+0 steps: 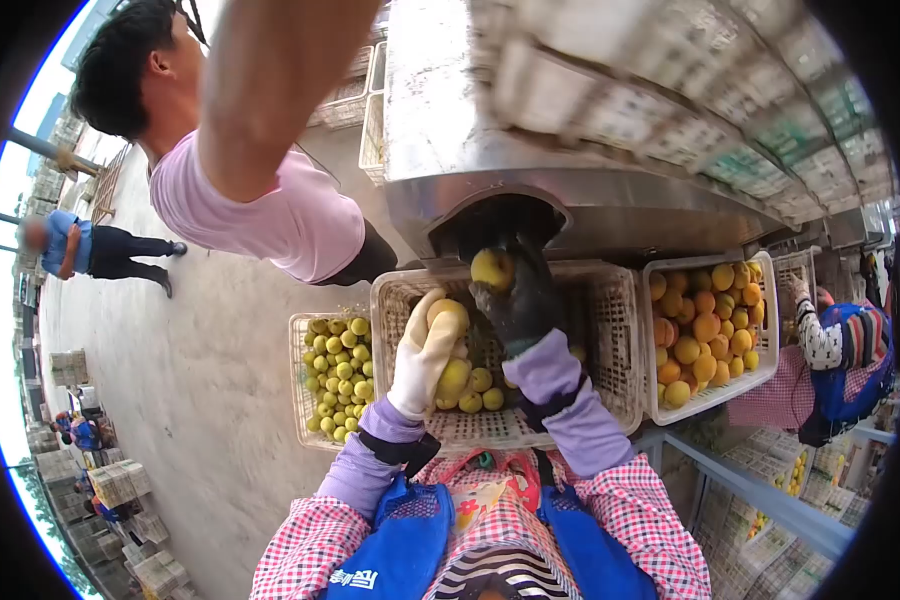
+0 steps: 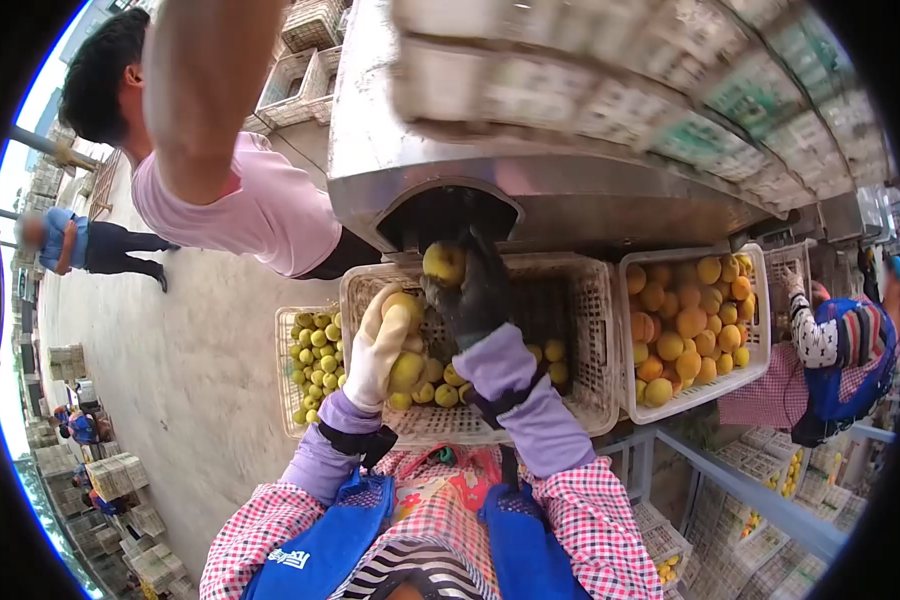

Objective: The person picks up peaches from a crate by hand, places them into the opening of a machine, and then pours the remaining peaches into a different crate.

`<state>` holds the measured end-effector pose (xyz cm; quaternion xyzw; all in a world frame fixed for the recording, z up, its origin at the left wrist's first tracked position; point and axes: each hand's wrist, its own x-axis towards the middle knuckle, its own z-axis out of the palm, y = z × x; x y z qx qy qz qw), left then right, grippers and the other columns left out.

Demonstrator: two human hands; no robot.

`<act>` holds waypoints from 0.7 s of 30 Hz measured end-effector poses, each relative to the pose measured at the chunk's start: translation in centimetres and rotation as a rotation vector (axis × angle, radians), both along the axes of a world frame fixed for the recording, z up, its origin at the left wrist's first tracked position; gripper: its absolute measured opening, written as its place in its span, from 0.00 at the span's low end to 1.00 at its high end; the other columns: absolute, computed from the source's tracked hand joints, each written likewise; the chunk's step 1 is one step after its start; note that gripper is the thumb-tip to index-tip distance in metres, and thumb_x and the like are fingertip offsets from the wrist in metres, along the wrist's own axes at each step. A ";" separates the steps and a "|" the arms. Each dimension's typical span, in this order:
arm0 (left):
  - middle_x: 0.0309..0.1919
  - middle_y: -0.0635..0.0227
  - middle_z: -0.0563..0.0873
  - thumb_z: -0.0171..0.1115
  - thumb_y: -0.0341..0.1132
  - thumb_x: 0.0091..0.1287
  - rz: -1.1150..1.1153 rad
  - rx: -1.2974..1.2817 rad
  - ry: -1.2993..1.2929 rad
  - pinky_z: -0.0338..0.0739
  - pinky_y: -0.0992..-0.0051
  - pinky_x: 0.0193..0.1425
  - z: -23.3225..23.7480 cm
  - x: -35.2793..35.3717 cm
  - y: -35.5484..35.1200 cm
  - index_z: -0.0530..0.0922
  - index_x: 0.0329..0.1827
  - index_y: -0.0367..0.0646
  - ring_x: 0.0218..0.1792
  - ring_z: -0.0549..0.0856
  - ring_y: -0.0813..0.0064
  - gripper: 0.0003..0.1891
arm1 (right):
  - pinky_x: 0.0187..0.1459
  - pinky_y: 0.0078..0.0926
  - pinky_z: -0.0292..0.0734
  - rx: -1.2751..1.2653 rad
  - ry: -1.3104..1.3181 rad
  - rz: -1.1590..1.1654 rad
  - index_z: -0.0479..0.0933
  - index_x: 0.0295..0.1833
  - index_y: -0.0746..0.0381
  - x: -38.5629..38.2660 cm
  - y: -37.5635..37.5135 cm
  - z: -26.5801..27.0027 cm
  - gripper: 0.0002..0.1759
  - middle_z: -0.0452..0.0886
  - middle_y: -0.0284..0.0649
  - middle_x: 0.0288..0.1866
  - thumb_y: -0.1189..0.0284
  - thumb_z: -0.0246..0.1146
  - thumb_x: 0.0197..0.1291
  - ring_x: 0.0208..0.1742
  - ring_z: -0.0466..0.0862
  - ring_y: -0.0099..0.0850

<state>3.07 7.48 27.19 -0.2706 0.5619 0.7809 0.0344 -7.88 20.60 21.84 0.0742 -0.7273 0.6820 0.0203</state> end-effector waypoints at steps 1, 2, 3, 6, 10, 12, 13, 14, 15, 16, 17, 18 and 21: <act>0.49 0.66 0.84 0.64 0.48 0.78 0.009 0.095 -0.028 0.83 0.76 0.39 0.5 0.3 -0.3 0.67 0.80 0.44 0.36 0.83 0.81 0.33 | 0.71 0.48 0.71 0.332 0.215 -0.023 0.70 0.72 0.69 -0.4 -0.3 0.0 0.43 0.74 0.56 0.72 0.59 0.79 0.57 0.68 0.76 0.56; 0.48 0.65 0.84 0.62 0.51 0.78 0.004 0.168 -0.059 0.83 0.74 0.34 1.4 0.5 -0.4 0.65 0.82 0.50 0.34 0.84 0.77 0.33 | 0.71 0.51 0.70 0.653 0.438 -0.112 0.71 0.71 0.69 -0.9 -0.5 0.2 0.43 0.73 0.58 0.73 0.57 0.78 0.57 0.69 0.74 0.59; 0.47 0.64 0.84 0.62 0.52 0.78 -0.011 0.219 -0.067 0.83 0.73 0.33 2.0 0.7 -0.7 0.64 0.82 0.51 0.33 0.85 0.75 0.34 | 0.71 0.51 0.70 0.726 0.363 -0.047 0.70 0.72 0.69 -1.4 -0.7 -1.5 0.43 0.74 0.58 0.73 0.56 0.78 0.58 0.69 0.75 0.58; 0.49 0.62 0.84 0.60 0.58 0.78 -0.055 0.322 -0.020 0.84 0.71 0.31 1.4 0.9 -1.5 0.60 0.84 0.55 0.28 0.85 0.69 0.37 | 0.70 0.50 0.71 0.854 0.157 0.142 0.69 0.73 0.69 -2.7 -0.8 -5.7 0.45 0.74 0.59 0.73 0.55 0.77 0.59 0.69 0.75 0.57; 0.55 0.62 0.83 0.56 0.58 0.80 -0.076 0.452 0.034 0.85 0.69 0.35 0.2 0.5 -2.5 0.61 0.83 0.55 0.34 0.86 0.70 0.34 | 0.71 0.50 0.71 0.785 -0.078 0.341 0.70 0.74 0.69 -3.7 -0.7 4.8 0.45 0.74 0.59 0.72 0.54 0.77 0.59 0.70 0.75 0.55; 0.56 0.62 0.83 0.53 0.58 0.82 -0.092 0.590 0.081 0.86 0.69 0.37 -0.5 0.2 -2.7 0.62 0.83 0.53 0.37 0.86 0.70 0.33 | 0.71 0.50 0.71 0.641 -0.059 0.373 0.71 0.74 0.68 -3.7 0.0 6.1 0.44 0.75 0.58 0.72 0.54 0.77 0.59 0.70 0.76 0.54; 0.57 0.62 0.83 0.51 0.57 0.82 -0.099 0.661 0.102 0.87 0.68 0.39 -0.6 0.2 -2.7 0.62 0.83 0.52 0.38 0.86 0.71 0.32 | 0.71 0.49 0.72 0.516 0.015 0.377 0.72 0.73 0.67 -3.3 0.5 5.1 0.44 0.75 0.57 0.71 0.53 0.78 0.58 0.70 0.76 0.53; 0.61 0.61 0.83 0.49 0.57 0.84 -0.131 0.582 0.106 0.87 0.69 0.41 -0.4 0.4 -2.7 0.64 0.81 0.49 0.41 0.86 0.70 0.31 | 0.71 0.49 0.72 0.406 0.128 0.367 0.74 0.73 0.65 -1.3 1.2 3.6 0.44 0.76 0.56 0.71 0.53 0.79 0.55 0.70 0.77 0.52; 0.61 0.60 0.82 0.50 0.55 0.84 -0.177 0.531 0.164 0.88 0.68 0.44 -0.3 0.5 -2.4 0.65 0.80 0.48 0.43 0.87 0.69 0.30 | 0.71 0.48 0.72 0.302 0.243 0.364 0.76 0.72 0.63 0.8 1.9 2.0 0.44 0.77 0.54 0.70 0.53 0.80 0.53 0.69 0.77 0.51; 0.62 0.58 0.82 0.51 0.53 0.84 -0.227 0.481 0.216 0.88 0.67 0.46 -0.1 0.5 -1.9 0.65 0.80 0.47 0.44 0.87 0.67 0.29 | 0.71 0.48 0.73 0.332 0.272 0.383 0.77 0.72 0.62 2.9 2.5 3.1 0.45 0.78 0.53 0.69 0.52 0.81 0.51 0.69 0.78 0.51; 0.63 0.57 0.82 0.52 0.51 0.84 -0.278 0.431 0.269 0.88 0.67 0.49 -0.1 0.5 -1.6 0.66 0.79 0.46 0.46 0.88 0.65 0.28 | 0.71 0.48 0.73 0.361 0.302 0.402 0.78 0.71 0.61 4.0 2.9 4.0 0.45 0.79 0.52 0.68 0.52 0.82 0.49 0.68 0.78 0.51; 0.63 0.56 0.83 0.54 0.49 0.83 -0.311 0.483 0.252 0.87 0.68 0.51 -0.1 0.4 -1.4 0.67 0.78 0.44 0.49 0.88 0.65 0.27 | 0.70 0.48 0.74 0.406 0.329 0.369 0.79 0.71 0.60 4.5 3.4 4.4 0.45 0.80 0.51 0.67 0.52 0.82 0.48 0.67 0.80 0.50; 0.55 0.59 0.87 0.54 0.53 0.83 -0.308 0.908 -0.059 0.86 0.72 0.46 -0.3 -0.5 -1.4 0.74 0.73 0.42 0.46 0.87 0.72 0.27 | 0.67 0.45 0.79 0.472 0.372 0.309 0.79 0.70 0.59 4.9 4.4 5.6 0.45 0.82 0.48 0.66 0.53 0.82 0.47 0.63 0.83 0.48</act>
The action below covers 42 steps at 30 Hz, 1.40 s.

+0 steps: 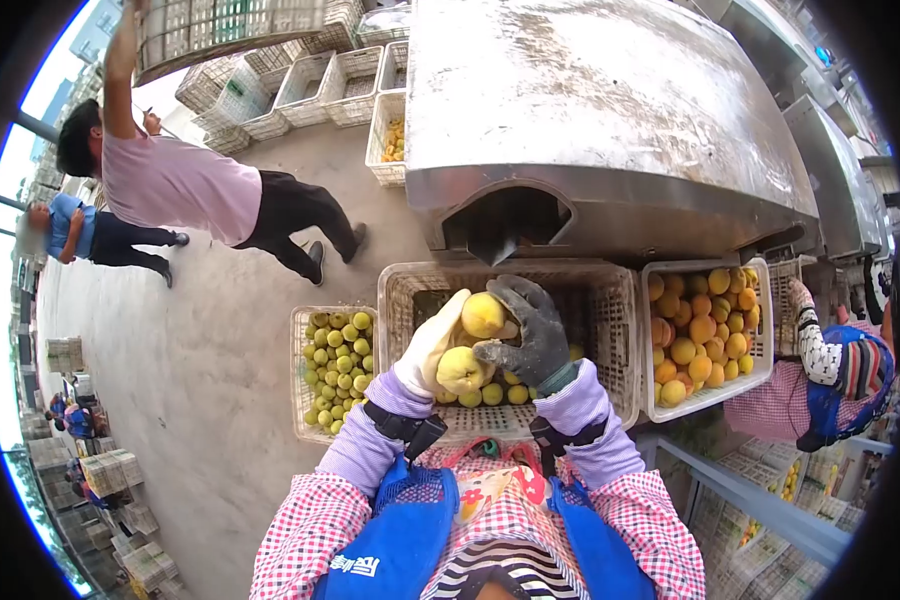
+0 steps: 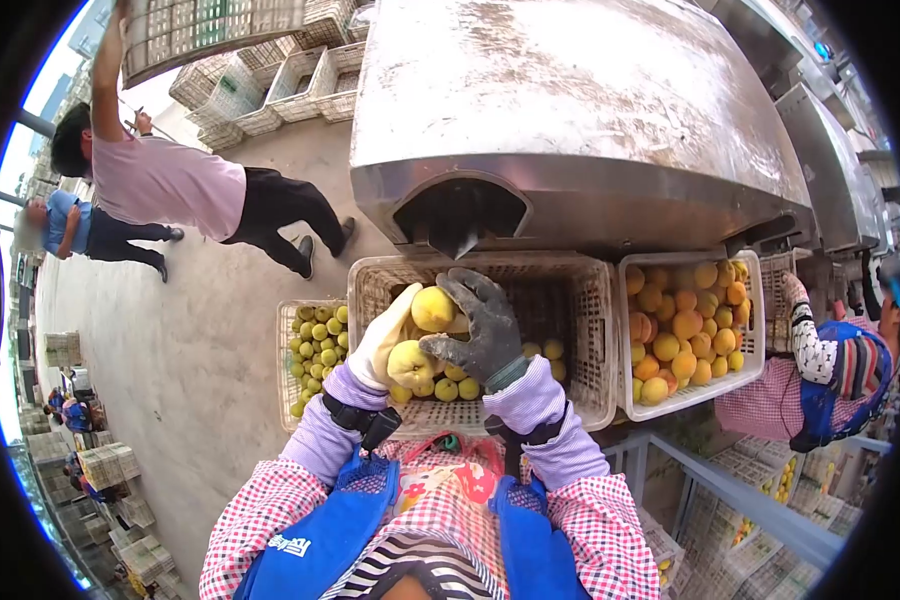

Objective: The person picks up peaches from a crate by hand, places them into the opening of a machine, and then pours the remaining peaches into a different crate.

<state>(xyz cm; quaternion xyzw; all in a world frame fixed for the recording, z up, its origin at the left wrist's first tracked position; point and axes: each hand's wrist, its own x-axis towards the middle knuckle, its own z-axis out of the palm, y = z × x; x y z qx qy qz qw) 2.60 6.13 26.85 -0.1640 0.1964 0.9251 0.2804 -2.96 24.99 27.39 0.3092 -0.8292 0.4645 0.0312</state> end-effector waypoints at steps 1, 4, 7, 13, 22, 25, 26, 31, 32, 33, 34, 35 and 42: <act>0.55 0.59 0.87 0.55 0.46 0.82 0.096 -0.462 0.380 0.85 0.72 0.47 -0.1 -0.4 0.0 0.72 0.74 0.42 0.46 0.87 0.72 0.25 | 0.65 0.44 0.80 -0.016 -0.024 0.006 0.79 0.70 0.59 0.0 0.3 0.6 0.44 0.82 0.47 0.65 0.53 0.82 0.47 0.62 0.84 0.48; 0.56 0.58 0.87 0.61 0.33 0.77 0.241 -1.258 0.868 0.83 0.71 0.52 0.3 -1.1 0.9 0.71 0.76 0.42 0.47 0.88 0.69 0.25 | 0.63 0.41 0.82 -0.039 -0.144 -0.030 0.79 0.68 0.60 0.3 0.8 0.1 0.42 0.82 0.46 0.64 0.57 0.82 0.47 0.59 0.85 0.46; 0.57 0.57 0.87 0.67 0.36 0.72 0.171 -1.052 0.374 0.82 0.70 0.56 2.6 -1.4 1.8 0.74 0.73 0.39 0.49 0.88 0.66 0.27 | 0.63 0.41 0.82 -0.186 -0.235 -0.112 0.78 0.66 0.61 0.4 0.8 -1.3 0.40 0.82 0.47 0.63 0.60 0.83 0.47 0.60 0.85 0.46; 0.55 0.63 0.88 0.53 0.43 0.83 0.232 -1.302 0.703 0.82 0.76 0.52 2.1 -1.1 1.1 0.80 0.68 0.37 0.44 0.85 0.80 0.22 | 0.64 0.44 0.81 -0.123 0.039 -0.185 0.80 0.64 0.64 0.1 -0.3 -2.5 0.37 0.79 0.51 0.67 0.63 0.82 0.47 0.64 0.82 0.50; 0.64 0.44 0.82 0.71 0.20 0.59 0.281 -1.105 0.545 0.87 0.73 0.47 -2.2 0.1 -1.1 0.64 0.78 0.32 0.42 0.87 0.75 0.42 | 0.66 0.49 0.77 0.011 0.137 -0.372 0.83 0.60 0.63 -9.4 -6.7 -8.0 0.27 0.83 0.52 0.60 0.70 0.76 0.54 0.61 0.82 0.55; 0.68 0.53 0.79 0.64 0.41 0.74 0.371 -0.966 0.433 0.86 0.67 0.52 -3.9 -0.2 -1.2 0.66 0.79 0.39 0.48 0.85 0.71 0.33 | 0.66 0.47 0.77 0.148 0.139 -0.523 0.74 0.72 0.64 -7.2 -9.0 -7.3 0.33 0.83 0.56 0.59 0.64 0.72 0.65 0.65 0.80 0.58; 0.69 0.55 0.79 0.61 0.46 0.77 0.425 -0.845 0.330 0.86 0.65 0.53 -4.0 -0.4 -1.1 0.67 0.79 0.41 0.50 0.85 0.70 0.32 | 0.66 0.47 0.77 0.082 -0.018 -0.460 0.73 0.73 0.64 -6.8 -8.1 -7.3 0.34 0.83 0.56 0.60 0.62 0.72 0.65 0.65 0.80 0.58; 0.72 0.57 0.77 0.57 0.53 0.81 0.624 -0.598 0.265 0.83 0.62 0.63 -4.0 -1.2 -0.4 0.68 0.80 0.42 0.63 0.83 0.65 0.32 | 0.66 0.45 0.79 -0.123 0.065 -0.047 0.74 0.72 0.66 -3.1 -3.0 -3.9 0.45 0.82 0.55 0.62 0.53 0.80 0.55 0.63 0.83 0.53; 0.73 0.57 0.76 0.56 0.54 0.81 0.646 -0.673 0.314 0.83 0.62 0.64 -4.0 -1.3 0.0 0.67 0.80 0.42 0.65 0.82 0.65 0.33 | 0.66 0.46 0.78 -0.124 -0.017 -0.032 0.74 0.72 0.66 -1.2 -2.9 -3.7 0.45 0.81 0.55 0.63 0.54 0.80 0.54 0.63 0.82 0.53; 0.74 0.54 0.74 0.55 0.56 0.81 0.643 -0.734 0.288 0.83 0.63 0.64 -2.8 -1.6 0.6 0.66 0.81 0.42 0.66 0.80 0.66 0.35 | 0.66 0.46 0.78 -0.125 -0.104 -0.025 0.74 0.72 0.65 1.1 -3.3 -3.4 0.45 0.81 0.55 0.63 0.54 0.80 0.54 0.64 0.82 0.53; 0.70 0.58 0.78 0.54 0.55 0.82 0.660 -0.737 0.237 0.81 0.67 0.67 -1.3 -1.9 1.6 0.68 0.78 0.40 0.65 0.82 0.67 0.32 | 0.67 0.46 0.78 -0.128 -0.192 -0.024 0.74 0.72 0.65 2.2 -3.5 -3.2 0.45 0.81 0.54 0.63 0.55 0.81 0.53 0.64 0.82 0.54; 0.66 0.61 0.82 0.53 0.54 0.83 0.677 -0.739 0.185 0.78 0.71 0.70 0.1 -2.2 2.6 0.71 0.76 0.39 0.63 0.85 0.68 0.30 | 0.68 0.47 0.77 -0.131 -0.182 -0.062 0.74 0.72 0.65 2.2 -3.3 -3.4 0.45 0.80 0.54 0.64 0.56 0.81 0.52 0.65 0.81 0.54; 0.55 0.69 0.88 0.52 0.58 0.82 0.375 -0.445 0.121 0.84 0.70 0.51 -0.9 -2.1 2.3 0.79 0.68 0.42 0.51 0.87 0.76 0.29 | 0.71 0.49 0.73 -0.208 0.043 -0.242 0.73 0.73 0.65 0.6 -3.4 -4.3 0.47 0.77 0.53 0.68 0.60 0.81 0.48 0.70 0.76 0.53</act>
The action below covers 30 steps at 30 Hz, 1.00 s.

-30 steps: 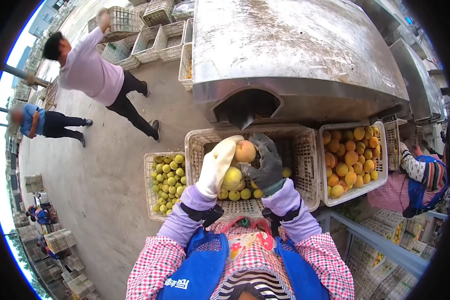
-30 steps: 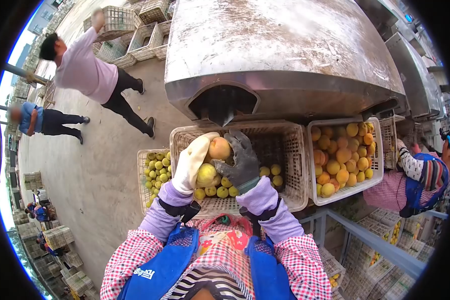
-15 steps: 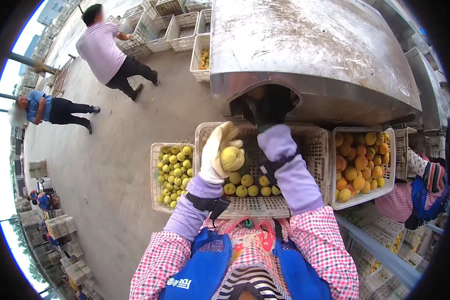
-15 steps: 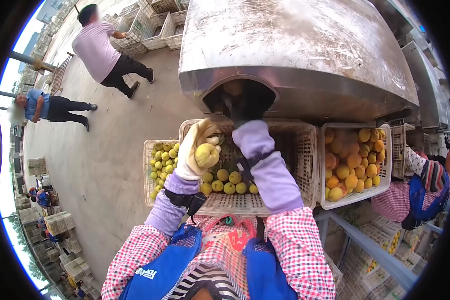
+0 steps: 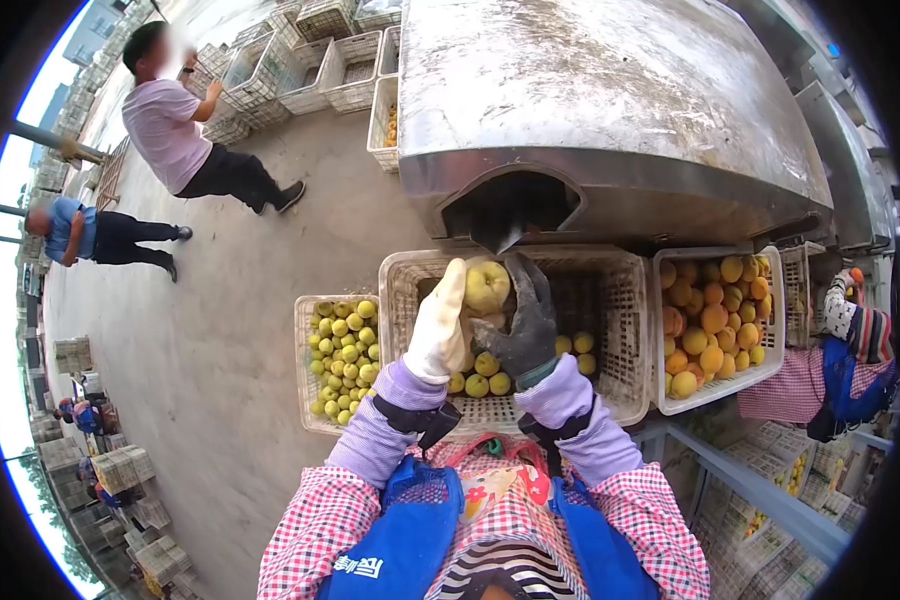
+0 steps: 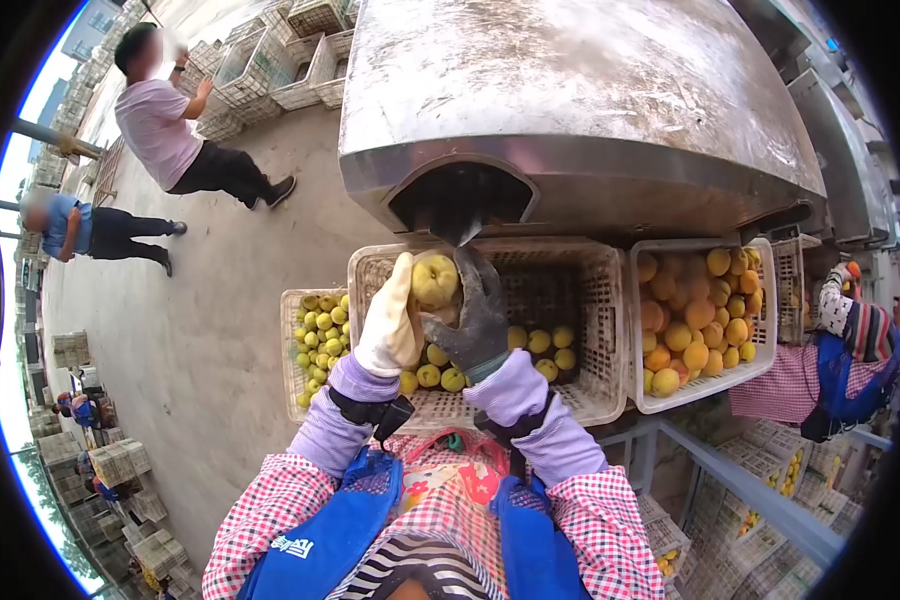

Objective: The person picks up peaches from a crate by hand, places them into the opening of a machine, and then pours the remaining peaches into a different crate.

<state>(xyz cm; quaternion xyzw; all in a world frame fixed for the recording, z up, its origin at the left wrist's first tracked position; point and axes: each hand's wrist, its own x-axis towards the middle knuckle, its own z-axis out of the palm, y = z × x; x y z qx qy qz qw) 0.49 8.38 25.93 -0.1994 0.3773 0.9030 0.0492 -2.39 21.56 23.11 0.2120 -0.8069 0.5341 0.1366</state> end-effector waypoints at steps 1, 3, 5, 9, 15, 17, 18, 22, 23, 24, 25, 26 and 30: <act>0.58 0.67 0.86 0.51 0.57 0.83 0.002 0.024 0.010 0.82 0.69 0.56 0.0 -0.4 0.2 0.78 0.69 0.41 0.55 0.86 0.75 0.29 | 0.70 0.50 0.72 0.011 0.059 -0.032 0.73 0.73 0.65 -0.3 -0.2 0.2 0.47 0.77 0.53 0.68 0.60 0.81 0.49 0.70 0.76 0.53; 0.64 0.62 0.83 0.49 0.55 0.85 0.008 0.066 0.019 0.79 0.67 0.65 0.2 -1.0 0.3 0.75 0.72 0.41 0.63 0.83 0.72 0.28 | 0.68 0.51 0.73 0.178 0.128 -0.120 0.73 0.73 0.64 -1.8 -0.4 -0.5 0.45 0.77 0.54 0.68 0.59 0.80 0.50 0.68 0.77 0.54; 0.69 0.61 0.80 0.50 0.57 0.83 0.021 -0.004 -0.019 0.74 0.61 0.72 -1.7 -0.4 -0.8 0.72 0.76 0.41 0.69 0.79 0.69 0.31 | 0.63 0.52 0.75 0.235 0.109 -0.171 0.75 0.70 0.65 -4.1 -1.0 -1.6 0.41 0.78 0.53 0.69 0.57 0.78 0.55 0.65 0.79 0.52; 0.75 0.59 0.74 0.51 0.62 0.80 0.053 -0.157 -0.269 0.69 0.50 0.73 -6.9 3.1 -4.5 0.67 0.80 0.40 0.73 0.74 0.60 0.38 | 0.61 0.51 0.76 0.405 0.044 -0.159 0.79 0.66 0.62 -9.5 -2.5 -3.4 0.35 0.81 0.53 0.64 0.56 0.77 0.57 0.61 0.82 0.53; 0.76 0.49 0.74 0.53 0.58 0.77 -0.473 -0.952 -0.550 0.67 0.59 0.78 -18.7 5.2 -5.6 0.68 0.80 0.43 0.77 0.72 0.53 0.36 | 0.54 0.45 0.82 0.277 -0.052 -0.089 0.84 0.58 0.59 -12.5 -2.5 -4.0 0.24 0.87 0.51 0.53 0.60 0.77 0.60 0.51 0.87 0.49; 0.77 0.47 0.72 0.53 0.56 0.76 -0.893 -1.262 -0.605 0.66 0.59 0.80 -20.8 4.2 -4.6 0.64 0.82 0.45 0.78 0.71 0.51 0.37 | 0.51 0.43 0.84 0.172 -0.068 -0.078 0.85 0.53 0.60 -9.2 0.3 -4.5 0.20 0.88 0.51 0.49 0.61 0.77 0.60 0.47 0.88 0.49; 0.78 0.46 0.70 0.53 0.54 0.75 -1.127 -1.364 -0.594 0.65 0.58 0.82 -21.6 3.9 -3.7 0.62 0.84 0.46 0.78 0.71 0.50 0.38 | 0.53 0.45 0.84 0.253 -0.210 0.028 0.84 0.56 0.60 -7.7 2.9 -6.0 0.18 0.87 0.54 0.52 0.60 0.70 0.67 0.50 0.87 0.52; 0.83 0.54 0.61 0.60 0.47 0.73 -1.619 -1.434 -0.473 0.70 0.54 0.79 -25.3 4.4 0.3 0.63 0.85 0.63 0.81 0.65 0.49 0.36 | 0.53 0.44 0.84 1.075 -0.804 0.183 0.86 0.49 0.60 -4.3 8.0 -8.2 0.17 0.87 0.56 0.51 0.59 0.58 0.75 0.52 0.86 0.55; 0.83 0.56 0.61 0.62 0.46 0.72 -1.632 -1.460 -0.428 0.71 0.53 0.79 -26.3 4.5 0.7 0.64 0.83 0.64 0.81 0.65 0.49 0.35 | 0.55 0.44 0.83 1.278 -0.932 0.225 0.85 0.51 0.61 -3.3 8.9 -9.6 0.17 0.87 0.55 0.52 0.59 0.59 0.74 0.53 0.86 0.54; 0.83 0.57 0.60 0.63 0.45 0.71 -1.640 -1.487 -0.384 0.72 0.53 0.78 -27.4 4.7 0.9 0.66 0.82 0.65 0.81 0.65 0.49 0.35 | 0.56 0.43 0.82 1.351 -0.977 0.265 0.84 0.53 0.61 -2.5 9.7 -11.8 0.17 0.86 0.55 0.54 0.59 0.60 0.74 0.55 0.85 0.53; 0.83 0.59 0.60 0.65 0.44 0.70 -1.647 -1.515 -0.344 0.72 0.53 0.78 -28.4 4.8 1.0 0.67 0.81 0.66 0.81 0.65 0.49 0.34 | 0.58 0.43 0.81 1.415 -1.005 0.309 0.83 0.55 0.61 -1.7 10.3 -14.2 0.18 0.85 0.54 0.55 0.59 0.61 0.73 0.56 0.84 0.52; 0.83 0.60 0.61 0.66 0.43 0.69 -1.624 -1.516 -0.340 0.73 0.53 0.77 -28.9 4.8 1.0 0.69 0.80 0.65 0.81 0.65 0.50 0.34 | 0.59 0.43 0.80 1.451 -1.008 0.349 0.82 0.56 0.61 -1.1 10.8 -16.8 0.18 0.85 0.54 0.57 0.59 0.62 0.73 0.58 0.84 0.51; 0.66 0.58 0.81 0.64 0.36 0.66 -1.188 -1.395 -0.414 0.80 0.55 0.68 -30.3 6.5 0.0 0.82 0.66 0.55 0.68 0.79 0.54 0.23 | 0.65 0.41 0.76 1.345 -1.001 0.459 0.77 0.64 0.62 -1.1 10.7 -20.9 0.24 0.82 0.51 0.63 0.58 0.66 0.71 0.64 0.81 0.46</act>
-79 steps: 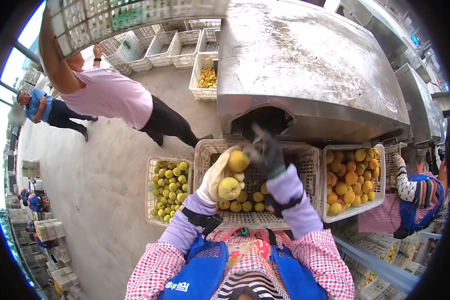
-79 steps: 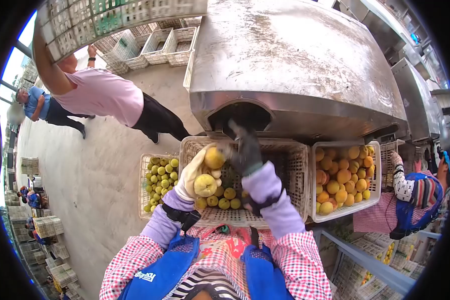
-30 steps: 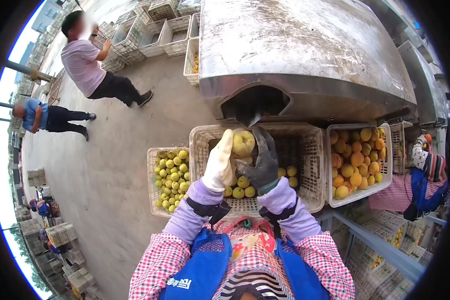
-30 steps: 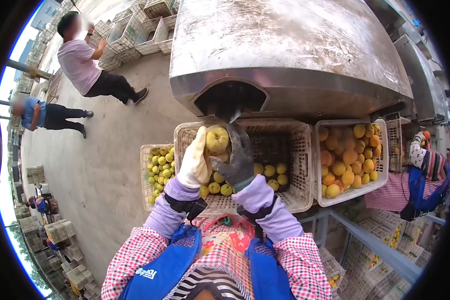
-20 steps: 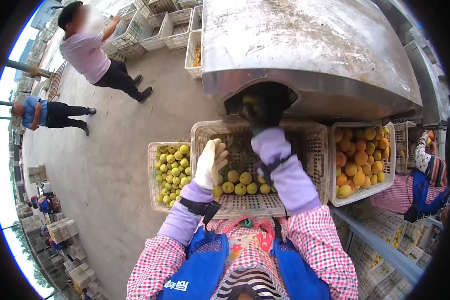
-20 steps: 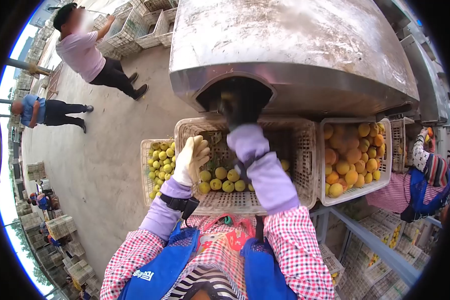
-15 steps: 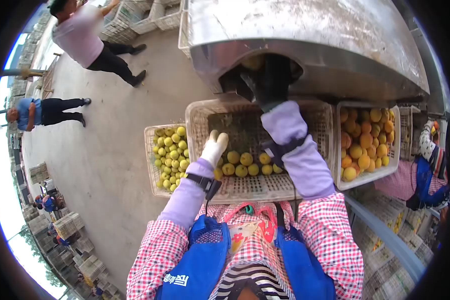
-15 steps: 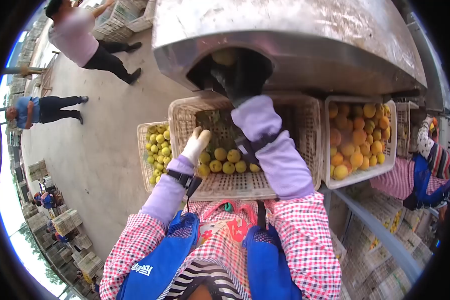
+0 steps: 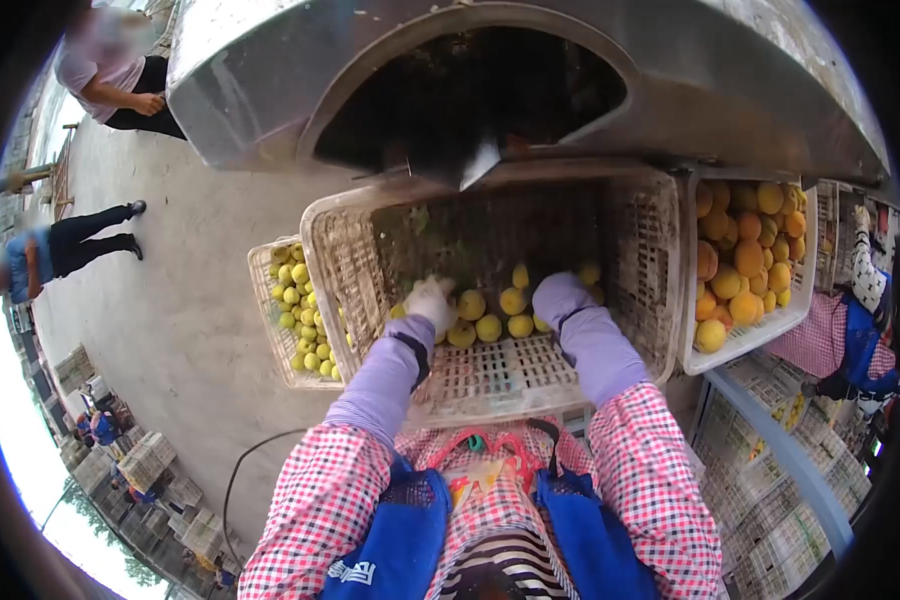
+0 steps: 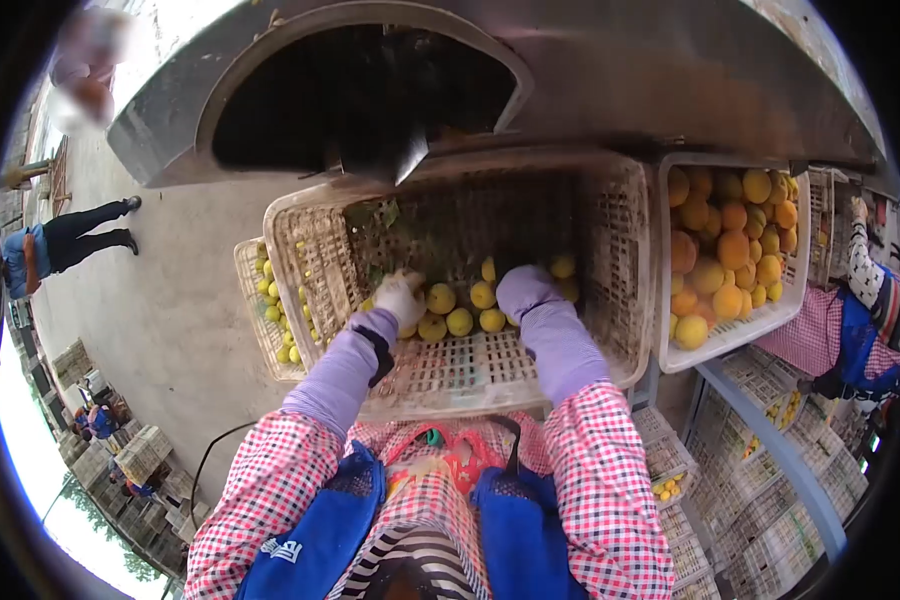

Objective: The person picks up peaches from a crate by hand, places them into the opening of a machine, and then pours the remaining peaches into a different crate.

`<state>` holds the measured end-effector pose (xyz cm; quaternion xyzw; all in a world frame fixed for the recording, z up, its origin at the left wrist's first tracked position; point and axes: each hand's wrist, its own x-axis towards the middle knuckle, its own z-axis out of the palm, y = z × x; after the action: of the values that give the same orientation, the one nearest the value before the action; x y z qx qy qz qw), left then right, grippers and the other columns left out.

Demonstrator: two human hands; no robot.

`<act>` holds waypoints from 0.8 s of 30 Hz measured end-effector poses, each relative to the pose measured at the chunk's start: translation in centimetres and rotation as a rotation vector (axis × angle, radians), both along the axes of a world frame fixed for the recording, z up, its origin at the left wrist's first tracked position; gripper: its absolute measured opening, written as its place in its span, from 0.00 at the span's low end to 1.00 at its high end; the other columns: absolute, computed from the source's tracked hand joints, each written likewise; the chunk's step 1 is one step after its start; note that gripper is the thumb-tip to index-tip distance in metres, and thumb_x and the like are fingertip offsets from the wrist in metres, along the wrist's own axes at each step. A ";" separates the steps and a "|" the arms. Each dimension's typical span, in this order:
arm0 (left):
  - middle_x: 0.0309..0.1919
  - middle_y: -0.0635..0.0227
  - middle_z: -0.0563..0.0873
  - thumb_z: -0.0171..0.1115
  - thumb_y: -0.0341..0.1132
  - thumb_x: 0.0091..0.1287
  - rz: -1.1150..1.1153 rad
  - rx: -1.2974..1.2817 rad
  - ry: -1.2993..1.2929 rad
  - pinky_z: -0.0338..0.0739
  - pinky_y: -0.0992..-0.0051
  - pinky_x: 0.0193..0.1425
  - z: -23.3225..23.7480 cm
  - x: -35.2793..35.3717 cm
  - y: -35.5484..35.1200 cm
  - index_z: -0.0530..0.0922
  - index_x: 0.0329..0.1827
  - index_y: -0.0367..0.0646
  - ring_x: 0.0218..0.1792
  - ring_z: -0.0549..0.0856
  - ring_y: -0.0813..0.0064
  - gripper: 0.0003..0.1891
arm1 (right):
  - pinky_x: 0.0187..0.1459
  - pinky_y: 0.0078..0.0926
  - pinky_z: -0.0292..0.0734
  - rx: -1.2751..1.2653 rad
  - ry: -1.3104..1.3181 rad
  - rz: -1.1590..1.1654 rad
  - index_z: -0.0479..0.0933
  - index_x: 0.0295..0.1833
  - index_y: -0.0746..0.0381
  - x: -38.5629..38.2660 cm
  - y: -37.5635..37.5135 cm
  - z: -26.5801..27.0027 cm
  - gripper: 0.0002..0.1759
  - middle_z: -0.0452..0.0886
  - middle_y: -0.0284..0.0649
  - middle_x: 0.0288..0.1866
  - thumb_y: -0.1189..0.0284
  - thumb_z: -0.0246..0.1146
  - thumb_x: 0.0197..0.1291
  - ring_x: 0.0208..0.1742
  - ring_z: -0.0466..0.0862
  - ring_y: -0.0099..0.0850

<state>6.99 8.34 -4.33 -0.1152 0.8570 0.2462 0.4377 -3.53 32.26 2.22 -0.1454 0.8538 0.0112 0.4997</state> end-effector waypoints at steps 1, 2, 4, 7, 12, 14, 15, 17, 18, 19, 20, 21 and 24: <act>0.60 0.57 0.85 0.63 0.34 0.65 0.238 0.119 -0.042 0.81 0.55 0.65 0.7 -0.5 -0.7 0.84 0.62 0.51 0.63 0.82 0.55 0.21 | 0.66 0.41 0.75 -0.099 -0.010 -0.023 0.76 0.66 0.63 -0.4 -0.1 0.4 0.26 0.81 0.51 0.64 0.58 0.66 0.71 0.65 0.80 0.45; 0.55 0.56 0.88 0.61 0.32 0.65 0.476 0.242 -0.062 0.82 0.56 0.62 1.6 -1.9 -1.3 0.85 0.59 0.47 0.59 0.86 0.56 0.19 | 0.68 0.41 0.74 -0.256 0.000 -0.089 0.75 0.68 0.63 -0.2 0.0 1.1 0.28 0.81 0.50 0.66 0.58 0.67 0.70 0.67 0.79 0.44; 0.45 0.55 0.91 0.58 0.26 0.64 0.897 0.768 -0.198 0.85 0.66 0.48 5.4 -3.1 -2.4 0.85 0.54 0.34 0.43 0.90 0.61 0.17 | 0.71 0.40 0.72 -0.667 -0.015 -0.289 0.72 0.72 0.63 0.0 -0.1 2.6 0.32 0.79 0.49 0.69 0.58 0.69 0.69 0.69 0.78 0.41; 0.49 0.56 0.90 0.56 0.32 0.72 0.408 1.053 0.392 0.85 0.73 0.44 14.2 -1.9 -3.3 0.81 0.61 0.33 0.44 0.90 0.65 0.18 | 0.75 0.39 0.69 -1.300 -0.211 -0.611 0.69 0.77 0.64 1.3 -1.1 7.0 0.39 0.77 0.47 0.73 0.57 0.72 0.68 0.74 0.76 0.38; 0.59 0.58 0.87 0.51 0.52 0.83 1.136 1.468 -0.096 0.81 0.68 0.62 22.8 -1.1 -1.1 0.77 0.70 0.36 0.56 0.87 0.69 0.27 | 0.76 0.39 0.69 -1.484 -0.120 -0.856 0.68 0.79 0.66 3.8 -4.4 14.8 0.44 0.73 0.49 0.77 0.51 0.72 0.67 0.75 0.75 0.39; 0.59 0.56 0.86 0.50 0.47 0.83 0.596 1.197 0.467 0.81 0.66 0.63 26.0 -1.8 -1.7 0.76 0.69 0.35 0.57 0.87 0.66 0.25 | 0.73 0.41 0.73 -1.314 0.362 -0.579 0.70 0.77 0.66 3.2 -4.6 18.8 0.45 0.74 0.51 0.75 0.50 0.75 0.63 0.73 0.77 0.43; 0.59 0.55 0.86 0.50 0.45 0.82 0.424 1.104 0.621 0.80 0.65 0.63 27.0 -2.2 -1.9 0.76 0.69 0.34 0.57 0.87 0.64 0.24 | 0.72 0.41 0.74 -1.258 0.458 -0.533 0.70 0.77 0.66 3.5 -5.0 21.0 0.46 0.75 0.52 0.73 0.50 0.75 0.62 0.73 0.77 0.44; 0.59 0.53 0.86 0.53 0.40 0.79 0.220 0.969 0.855 0.80 0.63 0.64 28.4 -3.3 -2.4 0.76 0.68 0.32 0.58 0.87 0.60 0.23 | 0.70 0.44 0.77 -1.202 0.680 -0.449 0.73 0.74 0.66 4.1 -5.7 21.5 0.46 0.77 0.54 0.69 0.54 0.79 0.54 0.70 0.79 0.50; 0.58 0.51 0.86 0.57 0.37 0.75 0.116 0.873 0.949 0.79 0.62 0.64 28.9 -4.2 -3.0 0.76 0.68 0.32 0.58 0.87 0.58 0.23 | 0.69 0.45 0.76 -1.208 0.720 -0.449 0.73 0.73 0.66 3.7 -6.1 21.9 0.46 0.76 0.55 0.69 0.54 0.80 0.52 0.69 0.78 0.51; 0.58 0.50 0.86 0.60 0.34 0.70 0.018 0.768 1.046 0.79 0.61 0.65 29.3 -5.1 -3.6 0.76 0.69 0.32 0.58 0.87 0.56 0.25 | 0.69 0.46 0.76 -1.214 0.760 -0.448 0.73 0.72 0.66 3.2 -6.6 22.4 0.47 0.76 0.55 0.70 0.55 0.81 0.51 0.69 0.78 0.52; 0.58 0.48 0.86 0.64 0.32 0.66 -0.070 0.662 1.144 0.79 0.60 0.65 29.7 -6.0 -4.2 0.75 0.69 0.32 0.58 0.87 0.55 0.27 | 0.69 0.47 0.76 -1.222 0.798 -0.445 0.74 0.71 0.66 2.4 -7.2 22.8 0.47 0.75 0.55 0.70 0.55 0.82 0.49 0.69 0.78 0.53; 0.57 0.48 0.86 0.66 0.31 0.63 -0.093 0.605 1.186 0.80 0.61 0.64 30.0 -6.9 -4.8 0.75 0.69 0.32 0.57 0.87 0.55 0.29 | 0.69 0.48 0.75 -1.214 0.973 -0.402 0.74 0.71 0.66 1.4 -7.9 23.0 0.47 0.75 0.55 0.71 0.56 0.82 0.47 0.69 0.78 0.54; 0.56 0.56 0.86 0.63 0.37 0.71 0.534 1.020 0.702 0.85 0.65 0.55 29.7 -7.1 -4.7 0.75 0.71 0.37 0.53 0.88 0.62 0.26 | 0.68 0.51 0.74 -1.108 1.347 -0.318 0.75 0.67 0.66 -2.9 -10.5 22.8 0.45 0.75 0.56 0.70 0.56 0.83 0.45 0.68 0.77 0.57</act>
<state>-0.12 3.68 25.37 -0.0152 0.6670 0.7427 0.0567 -6.40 21.77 25.01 -0.2085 0.8595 -0.3903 -0.2559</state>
